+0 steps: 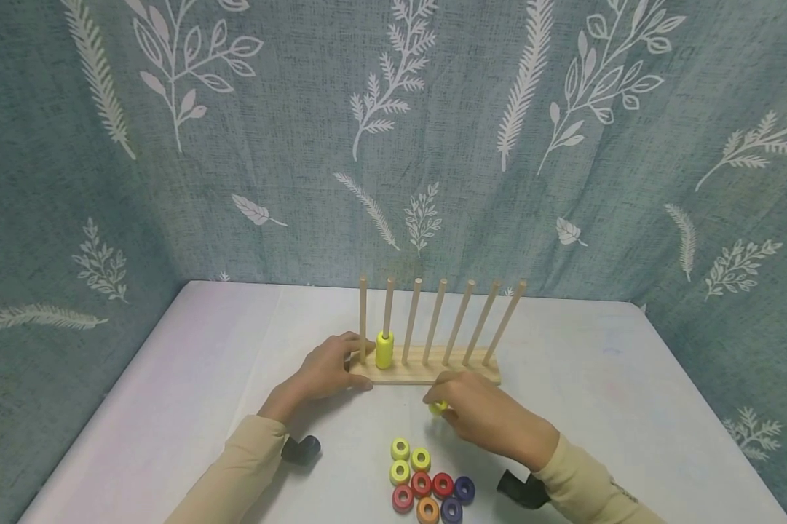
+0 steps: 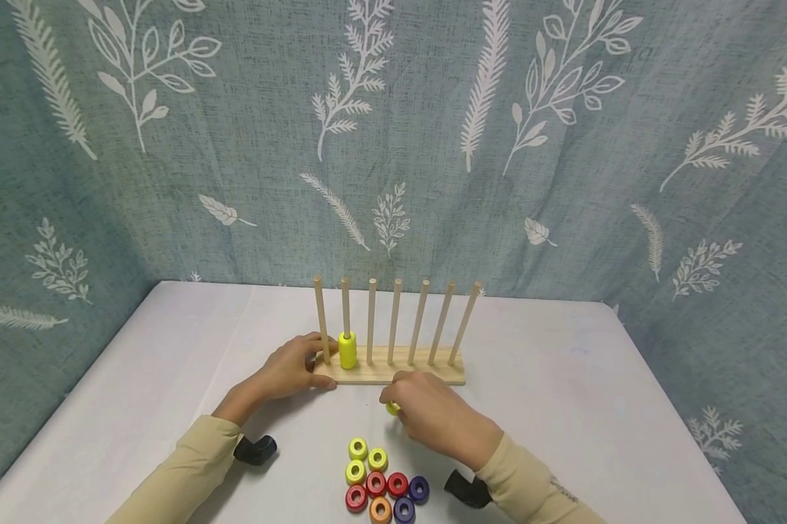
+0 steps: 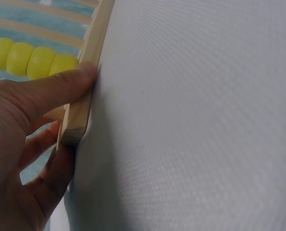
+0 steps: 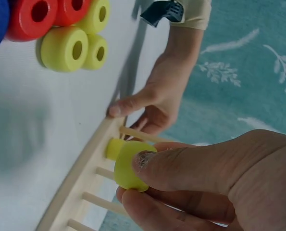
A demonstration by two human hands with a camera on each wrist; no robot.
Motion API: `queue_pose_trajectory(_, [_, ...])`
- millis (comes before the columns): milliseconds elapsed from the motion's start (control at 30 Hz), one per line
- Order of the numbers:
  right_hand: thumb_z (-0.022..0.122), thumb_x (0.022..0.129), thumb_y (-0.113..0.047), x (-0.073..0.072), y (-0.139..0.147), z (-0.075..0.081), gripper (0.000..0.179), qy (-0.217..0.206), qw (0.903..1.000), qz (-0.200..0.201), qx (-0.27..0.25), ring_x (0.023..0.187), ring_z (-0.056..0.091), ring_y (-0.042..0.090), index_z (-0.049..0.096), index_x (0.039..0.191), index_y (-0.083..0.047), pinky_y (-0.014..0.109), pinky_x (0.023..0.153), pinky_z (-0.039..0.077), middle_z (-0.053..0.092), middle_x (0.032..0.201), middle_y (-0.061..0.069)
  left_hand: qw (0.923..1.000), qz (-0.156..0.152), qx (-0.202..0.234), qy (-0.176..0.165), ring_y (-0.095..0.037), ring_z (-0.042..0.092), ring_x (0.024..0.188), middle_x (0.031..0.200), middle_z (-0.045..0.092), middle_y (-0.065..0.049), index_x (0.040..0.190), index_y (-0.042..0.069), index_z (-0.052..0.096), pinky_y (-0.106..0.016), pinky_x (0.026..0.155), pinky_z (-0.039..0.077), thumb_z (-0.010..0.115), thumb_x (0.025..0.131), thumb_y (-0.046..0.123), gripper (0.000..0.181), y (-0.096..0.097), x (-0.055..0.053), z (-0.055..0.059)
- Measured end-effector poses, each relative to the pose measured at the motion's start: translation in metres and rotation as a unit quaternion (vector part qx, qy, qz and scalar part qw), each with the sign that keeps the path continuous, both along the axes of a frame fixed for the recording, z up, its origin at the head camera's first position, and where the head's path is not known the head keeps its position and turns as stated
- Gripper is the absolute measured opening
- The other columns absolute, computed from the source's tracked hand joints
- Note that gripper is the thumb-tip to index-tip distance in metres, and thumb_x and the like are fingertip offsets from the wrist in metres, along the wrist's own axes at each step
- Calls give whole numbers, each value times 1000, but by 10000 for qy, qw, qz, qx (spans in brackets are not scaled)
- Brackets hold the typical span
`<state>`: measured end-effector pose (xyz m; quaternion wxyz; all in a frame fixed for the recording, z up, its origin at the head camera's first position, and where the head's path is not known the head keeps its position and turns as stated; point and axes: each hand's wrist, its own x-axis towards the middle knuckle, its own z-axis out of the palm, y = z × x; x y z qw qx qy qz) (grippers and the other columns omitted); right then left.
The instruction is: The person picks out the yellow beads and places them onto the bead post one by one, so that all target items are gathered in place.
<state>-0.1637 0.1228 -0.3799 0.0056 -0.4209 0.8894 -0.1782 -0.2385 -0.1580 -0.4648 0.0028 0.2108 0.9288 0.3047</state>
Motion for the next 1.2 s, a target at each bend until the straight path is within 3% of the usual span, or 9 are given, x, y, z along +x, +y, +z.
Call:
queue_pose_trajectory(233, [76,79,10,-1,1,9,28,364,9993,-70,73,86,69,17,78,102,-6,27,71,56,73,95,5,10000,38,15,-60,-29,58,118,129,64,-1,126,16,69,-48,94,48,91,70,28,61,0,1,0])
queue_pose_trajectory(600, [75,81,8,0,-1,26,29,551,9983,-171,68,83,68,15,77,105,-8,25,67,56,71,95,3,10000,16,47,-37,-31,56,122,130,63,-2,127,16,69,-51,99,46,91,71,28,62,0,1,0])
queue_pose_trajectory(1200, [68,79,19,-2,-8,47,38,1138,9930,204,-239,88,69,20,75,108,-4,29,71,57,71,99,7,9999,108,27,-109,-30,57,119,130,63,-2,125,17,70,-48,95,48,92,70,28,60,0,2,1])
